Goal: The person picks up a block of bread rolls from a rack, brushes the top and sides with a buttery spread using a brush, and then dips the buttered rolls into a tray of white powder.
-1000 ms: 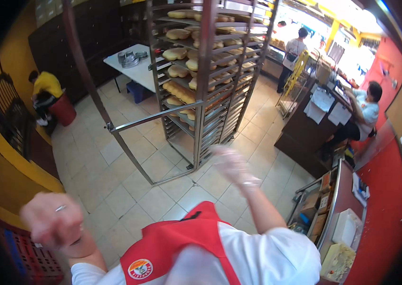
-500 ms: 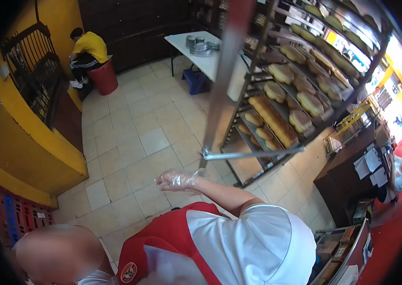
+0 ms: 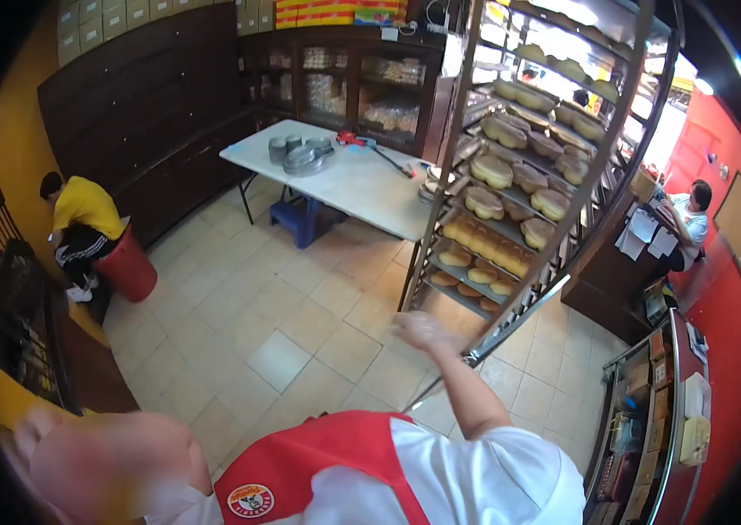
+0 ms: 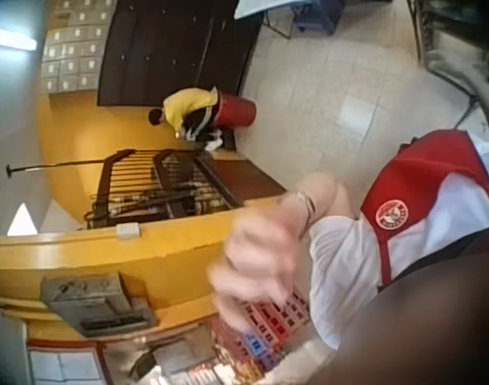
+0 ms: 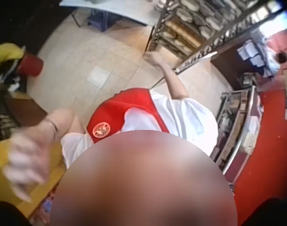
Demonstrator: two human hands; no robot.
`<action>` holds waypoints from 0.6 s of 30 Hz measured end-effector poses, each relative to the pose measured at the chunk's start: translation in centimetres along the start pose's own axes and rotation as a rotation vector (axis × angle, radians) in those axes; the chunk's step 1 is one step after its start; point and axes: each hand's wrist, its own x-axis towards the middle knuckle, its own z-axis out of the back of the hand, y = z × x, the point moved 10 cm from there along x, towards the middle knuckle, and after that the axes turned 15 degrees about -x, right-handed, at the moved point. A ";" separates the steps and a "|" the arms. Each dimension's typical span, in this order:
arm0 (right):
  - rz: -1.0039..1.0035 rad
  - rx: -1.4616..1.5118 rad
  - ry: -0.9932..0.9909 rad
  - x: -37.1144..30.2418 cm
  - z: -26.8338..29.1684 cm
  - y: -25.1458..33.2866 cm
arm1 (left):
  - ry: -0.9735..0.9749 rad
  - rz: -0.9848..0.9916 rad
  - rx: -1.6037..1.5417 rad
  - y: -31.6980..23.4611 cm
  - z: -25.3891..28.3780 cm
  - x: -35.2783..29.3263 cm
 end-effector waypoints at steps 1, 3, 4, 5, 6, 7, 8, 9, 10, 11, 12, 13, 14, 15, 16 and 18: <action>-0.221 -0.027 0.052 -1.6 1.2 -2.6 | -0.088 0.049 0.213 -0.4 5.1 -1.0; -0.416 0.015 -0.012 -3.7 1.0 -7.3 | -0.231 0.189 0.419 3.6 12.8 -2.4; -0.460 0.106 -0.048 -4.9 -0.3 -9.8 | -0.244 0.233 0.447 5.5 15.3 -2.7; -0.508 0.200 -0.089 -6.0 -1.6 -11.2 | -0.243 0.263 0.466 7.1 17.6 -2.7; -0.580 0.196 -0.107 -6.9 -1.9 -11.3 | -0.226 0.281 0.496 7.4 19.3 -2.3; -0.650 0.183 -0.126 -8.0 -1.6 -11.6 | -0.206 0.289 0.512 7.3 20.7 -1.9; -0.748 0.211 -0.015 -8.9 -1.6 -11.1 | -0.160 0.293 0.527 7.6 21.6 -1.4; -0.765 0.212 -0.056 -9.8 0.3 -10.8 | -0.129 0.274 0.516 7.8 22.0 -0.9; -0.784 0.204 -0.077 -11.7 1.0 -10.4 | -0.100 0.277 0.487 8.9 22.4 -1.1; -0.799 0.206 -0.091 -13.2 0.3 -10.0 | -0.057 0.285 0.436 11.3 22.0 -1.1; -0.881 0.247 0.029 -15.7 -1.6 -11.3 | -0.008 0.271 0.360 14.1 20.8 -1.0; -0.962 0.283 0.129 -18.6 -3.1 -12.9 | 0.040 0.251 0.270 16.4 19.3 -0.7; -0.993 0.232 -0.097 -21.7 -3.2 -13.4 | 0.058 0.214 0.177 18.3 18.6 -0.9; -0.922 0.162 -0.056 -22.1 -6.0 -16.2 | 0.068 0.191 0.091 20.6 18.1 -1.5; -0.937 0.160 -0.013 -20.3 -6.0 -16.4 | 0.095 0.188 0.064 22.2 17.6 -1.5; -0.942 0.177 0.017 -17.5 -5.4 -15.7 | 0.133 0.168 0.006 24.8 16.5 -1.5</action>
